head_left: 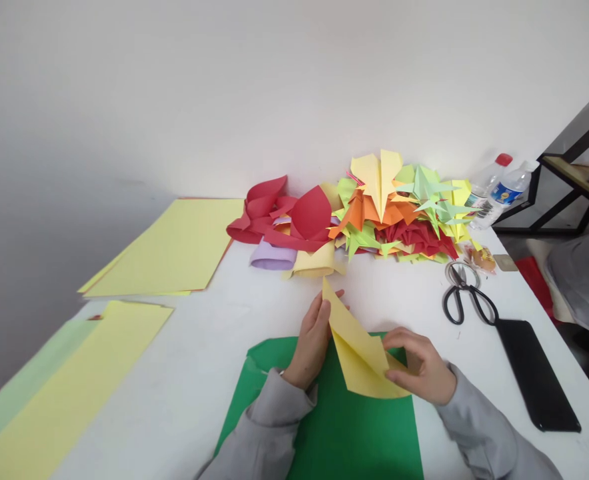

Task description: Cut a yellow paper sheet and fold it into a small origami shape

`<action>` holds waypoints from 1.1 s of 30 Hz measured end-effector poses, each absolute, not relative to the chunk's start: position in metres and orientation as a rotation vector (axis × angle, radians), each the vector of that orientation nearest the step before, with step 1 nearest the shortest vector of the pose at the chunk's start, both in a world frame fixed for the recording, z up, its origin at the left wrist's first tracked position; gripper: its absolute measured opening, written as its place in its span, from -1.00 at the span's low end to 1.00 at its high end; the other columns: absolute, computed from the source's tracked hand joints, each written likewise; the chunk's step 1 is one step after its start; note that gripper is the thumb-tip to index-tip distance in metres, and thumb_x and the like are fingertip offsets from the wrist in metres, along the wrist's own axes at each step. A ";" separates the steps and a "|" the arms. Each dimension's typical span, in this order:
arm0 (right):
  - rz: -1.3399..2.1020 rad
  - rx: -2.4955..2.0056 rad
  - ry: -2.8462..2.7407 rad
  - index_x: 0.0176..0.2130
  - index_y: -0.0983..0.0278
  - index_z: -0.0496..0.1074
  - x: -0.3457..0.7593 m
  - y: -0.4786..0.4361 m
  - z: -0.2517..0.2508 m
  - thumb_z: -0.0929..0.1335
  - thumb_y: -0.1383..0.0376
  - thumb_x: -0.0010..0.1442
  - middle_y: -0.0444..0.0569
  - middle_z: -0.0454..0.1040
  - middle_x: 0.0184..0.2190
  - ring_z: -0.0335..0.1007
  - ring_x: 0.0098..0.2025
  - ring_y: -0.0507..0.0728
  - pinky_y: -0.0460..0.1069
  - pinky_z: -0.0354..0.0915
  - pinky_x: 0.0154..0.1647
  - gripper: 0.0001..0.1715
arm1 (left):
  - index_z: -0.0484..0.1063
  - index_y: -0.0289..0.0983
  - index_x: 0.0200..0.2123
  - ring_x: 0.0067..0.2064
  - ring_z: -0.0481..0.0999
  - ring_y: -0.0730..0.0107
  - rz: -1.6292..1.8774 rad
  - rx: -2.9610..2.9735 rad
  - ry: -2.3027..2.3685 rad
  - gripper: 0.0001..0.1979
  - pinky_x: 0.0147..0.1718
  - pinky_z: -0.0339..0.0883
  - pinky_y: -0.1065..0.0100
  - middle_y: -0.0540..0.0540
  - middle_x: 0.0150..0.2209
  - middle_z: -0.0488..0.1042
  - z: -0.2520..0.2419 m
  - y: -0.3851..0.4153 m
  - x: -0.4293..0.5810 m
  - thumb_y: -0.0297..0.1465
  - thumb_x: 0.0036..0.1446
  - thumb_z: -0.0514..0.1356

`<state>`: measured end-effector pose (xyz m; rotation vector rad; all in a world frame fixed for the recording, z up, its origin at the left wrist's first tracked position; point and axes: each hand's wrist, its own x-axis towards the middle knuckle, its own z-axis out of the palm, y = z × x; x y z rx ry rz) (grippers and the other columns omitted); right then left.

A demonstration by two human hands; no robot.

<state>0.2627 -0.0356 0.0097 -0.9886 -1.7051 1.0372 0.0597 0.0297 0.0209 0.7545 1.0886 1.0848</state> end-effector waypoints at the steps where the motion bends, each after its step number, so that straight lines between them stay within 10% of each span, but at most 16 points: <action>1: 1.064 -0.979 -1.663 -0.16 0.20 0.44 0.263 -0.035 0.011 0.40 0.22 0.13 0.05 0.48 -0.27 0.41 -0.19 0.18 0.10 0.34 -0.14 -0.77 | 0.37 -0.32 0.03 -0.37 0.46 0.30 1.085 0.760 1.088 -0.29 -0.34 0.33 0.29 -0.13 -0.34 0.50 0.021 0.030 0.060 0.11 0.00 0.15; 12: 1.238 -1.167 -1.099 -0.47 0.26 0.45 0.271 -0.032 0.010 0.44 0.14 0.06 -0.09 0.48 -0.51 0.35 -0.46 0.06 -0.05 0.28 -0.40 -0.75 | 0.39 -0.33 0.02 -0.27 0.49 0.21 1.094 0.754 1.077 -0.34 -0.28 0.36 0.27 -0.18 -0.21 0.52 0.025 0.030 0.059 0.05 0.00 0.19; 18: 1.238 -1.221 -0.790 -0.45 0.25 0.49 0.278 -0.027 0.007 0.49 0.16 -0.01 -0.11 0.53 -0.51 0.38 -0.49 0.04 -0.09 0.27 -0.44 -0.78 | 0.35 -0.31 0.05 -0.12 0.52 0.03 1.061 0.593 0.904 -0.36 -0.22 0.41 0.21 -0.24 -0.04 0.50 0.024 0.032 0.056 -0.30 -0.17 0.35; 33: 1.158 -1.359 -0.724 -0.43 0.27 0.48 0.291 -0.018 0.009 0.51 0.08 -0.07 -0.11 0.54 -0.51 0.36 -0.52 0.03 -0.10 0.26 -0.50 -0.67 | 0.49 -0.40 -0.34 -0.46 0.59 0.20 0.965 0.508 1.044 -0.60 -0.46 0.50 0.29 -0.18 -0.46 0.60 0.017 0.040 0.043 -0.28 -0.25 0.44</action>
